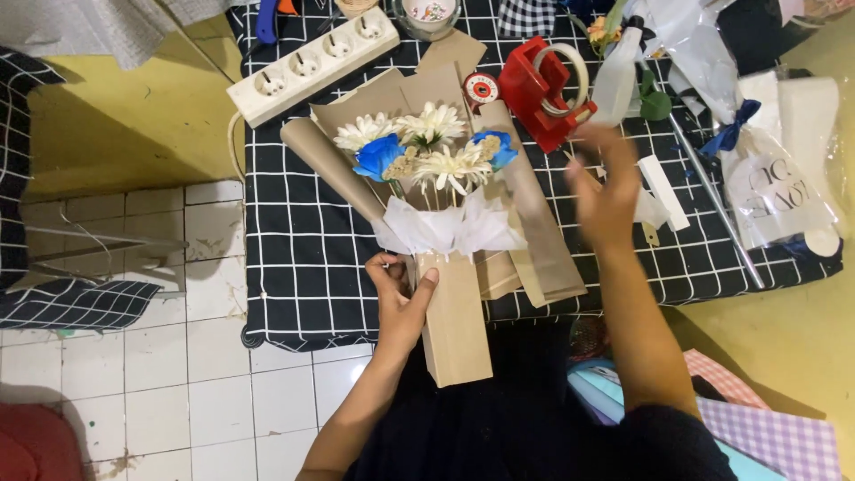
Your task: The person wraps a bouquet of artificial flowers in brown paper. They use a tape dispenser to secure the paper around the bouquet and adjust the wrapping to ensure it is neat.
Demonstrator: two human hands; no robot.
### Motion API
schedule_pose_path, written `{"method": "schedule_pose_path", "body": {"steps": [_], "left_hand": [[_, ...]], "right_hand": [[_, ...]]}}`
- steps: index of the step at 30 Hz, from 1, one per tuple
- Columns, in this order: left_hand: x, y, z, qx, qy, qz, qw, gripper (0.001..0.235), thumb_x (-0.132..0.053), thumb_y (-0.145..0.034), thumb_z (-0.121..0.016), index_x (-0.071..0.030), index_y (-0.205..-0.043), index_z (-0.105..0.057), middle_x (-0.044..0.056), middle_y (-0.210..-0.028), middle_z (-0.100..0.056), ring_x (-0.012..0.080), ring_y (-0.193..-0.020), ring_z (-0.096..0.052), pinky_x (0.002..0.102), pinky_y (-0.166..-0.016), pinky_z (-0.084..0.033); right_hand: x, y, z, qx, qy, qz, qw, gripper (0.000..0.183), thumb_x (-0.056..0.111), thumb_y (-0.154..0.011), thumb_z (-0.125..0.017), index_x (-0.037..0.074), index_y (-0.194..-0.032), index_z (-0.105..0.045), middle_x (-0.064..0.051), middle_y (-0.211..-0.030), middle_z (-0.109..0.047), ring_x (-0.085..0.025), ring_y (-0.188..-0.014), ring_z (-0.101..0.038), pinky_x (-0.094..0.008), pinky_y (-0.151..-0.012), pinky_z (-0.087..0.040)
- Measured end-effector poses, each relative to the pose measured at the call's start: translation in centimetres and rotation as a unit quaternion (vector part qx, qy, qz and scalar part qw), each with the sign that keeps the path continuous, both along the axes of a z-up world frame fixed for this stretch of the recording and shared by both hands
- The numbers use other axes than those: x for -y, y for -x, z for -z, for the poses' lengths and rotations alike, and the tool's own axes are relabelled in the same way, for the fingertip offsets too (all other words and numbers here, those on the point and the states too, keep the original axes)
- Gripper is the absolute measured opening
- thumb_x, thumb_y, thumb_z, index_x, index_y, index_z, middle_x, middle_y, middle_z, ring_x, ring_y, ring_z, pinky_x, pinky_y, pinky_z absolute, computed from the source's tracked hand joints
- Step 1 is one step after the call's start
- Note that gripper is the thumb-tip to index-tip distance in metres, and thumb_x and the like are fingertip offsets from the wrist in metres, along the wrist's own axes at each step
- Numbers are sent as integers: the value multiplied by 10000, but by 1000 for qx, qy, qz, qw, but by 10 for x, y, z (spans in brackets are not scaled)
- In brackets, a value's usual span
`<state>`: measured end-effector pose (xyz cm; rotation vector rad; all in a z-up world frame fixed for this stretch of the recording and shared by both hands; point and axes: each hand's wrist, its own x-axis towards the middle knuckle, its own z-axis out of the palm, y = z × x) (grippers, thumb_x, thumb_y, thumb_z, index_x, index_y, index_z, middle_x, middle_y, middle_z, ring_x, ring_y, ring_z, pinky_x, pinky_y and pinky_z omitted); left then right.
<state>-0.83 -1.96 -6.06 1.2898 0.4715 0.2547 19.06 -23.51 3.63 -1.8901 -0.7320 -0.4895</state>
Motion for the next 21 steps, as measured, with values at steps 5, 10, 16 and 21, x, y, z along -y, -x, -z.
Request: {"method": "schedule_pose_path", "body": {"steps": [5, 10, 16, 21], "left_hand": [[2, -2, -3, 18, 15, -7, 1000, 549, -148, -942, -713, -147, -1218, -238, 135, -1160, -507, 271, -1061, -557, 429, -927, -458], [2, -2, -4, 16, 14, -10, 1000, 540, -145, -944, -703, -150, -1214, -236, 141, -1164, -501, 272, -1061, -553, 437, -920, -464], [1, -2, -3, 11, 22, -11, 1000, 541, -149, -935, -713, -163, -1203, -243, 129, -1145, -507, 252, -1036, -542, 422, -897, -469], [1, -1, -5, 10, 19, -11, 1000, 550, -160, -932, -720, -165, -1195, -237, 127, -1145, -506, 251, -1027, -543, 415, -885, -470]], "right_hand": [[19, -70, 48, -95, 91, 171, 977, 586, 189, -999, -849, -13, -1441, -521, -269, -1358, -573, -463, -1184, -619, -520, -966, -483], [-1, -75, 49, -85, 115, 204, 968, 612, 359, -905, -937, 11, -1321, -653, -186, -1218, -654, -362, -1080, -698, -457, -951, -523], [-6, -83, 56, 37, 106, 264, 958, 241, 218, -948, -908, 60, -1090, -793, -96, -1083, -679, -307, -962, -695, -414, -870, -512], [-7, -78, 42, 115, 165, 258, 945, 123, 128, -973, -859, 73, -1052, -783, -75, -891, -691, -286, -846, -656, -386, -766, -489]]}}
